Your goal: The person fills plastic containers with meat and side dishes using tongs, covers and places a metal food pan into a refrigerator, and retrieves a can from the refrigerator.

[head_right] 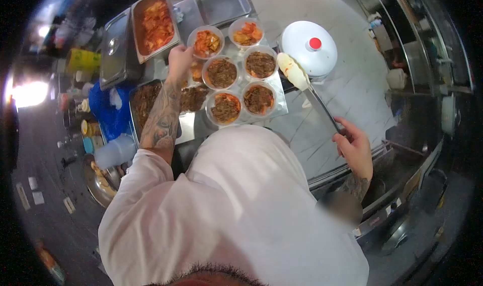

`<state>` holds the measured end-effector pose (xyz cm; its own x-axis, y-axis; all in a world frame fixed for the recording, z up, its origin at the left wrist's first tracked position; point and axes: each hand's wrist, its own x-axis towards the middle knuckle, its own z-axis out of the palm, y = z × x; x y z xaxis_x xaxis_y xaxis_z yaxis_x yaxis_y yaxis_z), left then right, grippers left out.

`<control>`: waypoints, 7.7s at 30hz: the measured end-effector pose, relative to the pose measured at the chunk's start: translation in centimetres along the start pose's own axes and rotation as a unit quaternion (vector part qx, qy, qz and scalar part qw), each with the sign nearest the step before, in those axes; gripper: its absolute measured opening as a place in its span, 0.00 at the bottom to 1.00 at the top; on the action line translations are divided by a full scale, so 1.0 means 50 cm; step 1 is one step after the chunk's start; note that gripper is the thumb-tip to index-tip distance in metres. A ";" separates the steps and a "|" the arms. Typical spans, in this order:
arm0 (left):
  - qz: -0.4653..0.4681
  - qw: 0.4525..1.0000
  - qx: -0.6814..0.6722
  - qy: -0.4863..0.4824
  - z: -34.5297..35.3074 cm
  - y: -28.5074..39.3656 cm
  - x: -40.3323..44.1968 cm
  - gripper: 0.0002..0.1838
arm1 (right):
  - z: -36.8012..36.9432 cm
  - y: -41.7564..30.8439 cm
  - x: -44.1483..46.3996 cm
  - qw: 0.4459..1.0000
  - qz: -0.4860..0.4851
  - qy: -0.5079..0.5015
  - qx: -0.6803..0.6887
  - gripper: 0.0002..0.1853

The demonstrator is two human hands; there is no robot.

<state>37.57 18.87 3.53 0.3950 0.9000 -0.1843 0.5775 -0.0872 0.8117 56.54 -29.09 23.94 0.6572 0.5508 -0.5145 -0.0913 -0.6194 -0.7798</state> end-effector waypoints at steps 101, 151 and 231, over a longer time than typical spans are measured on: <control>-0.180 0.849 -0.390 0.307 -0.459 -0.309 -0.717 0.09 | 0.774 -0.525 0.174 0.521 -0.496 -0.260 -0.644 0.15; -0.197 0.891 -0.285 0.294 -0.475 -0.319 -0.633 0.11 | 0.802 -0.497 0.116 0.450 -0.494 -0.165 -0.725 0.15; -0.170 0.892 -0.309 0.282 -0.470 -0.351 -0.583 0.10 | 0.708 -0.613 0.052 0.482 -0.569 -0.228 -0.626 0.14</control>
<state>-0.88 4.20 7.70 -0.2508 0.9167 -0.3110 0.0219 0.3266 0.9449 34.59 11.11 33.85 -0.5103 0.8213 -0.2551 0.8449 0.5341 0.0291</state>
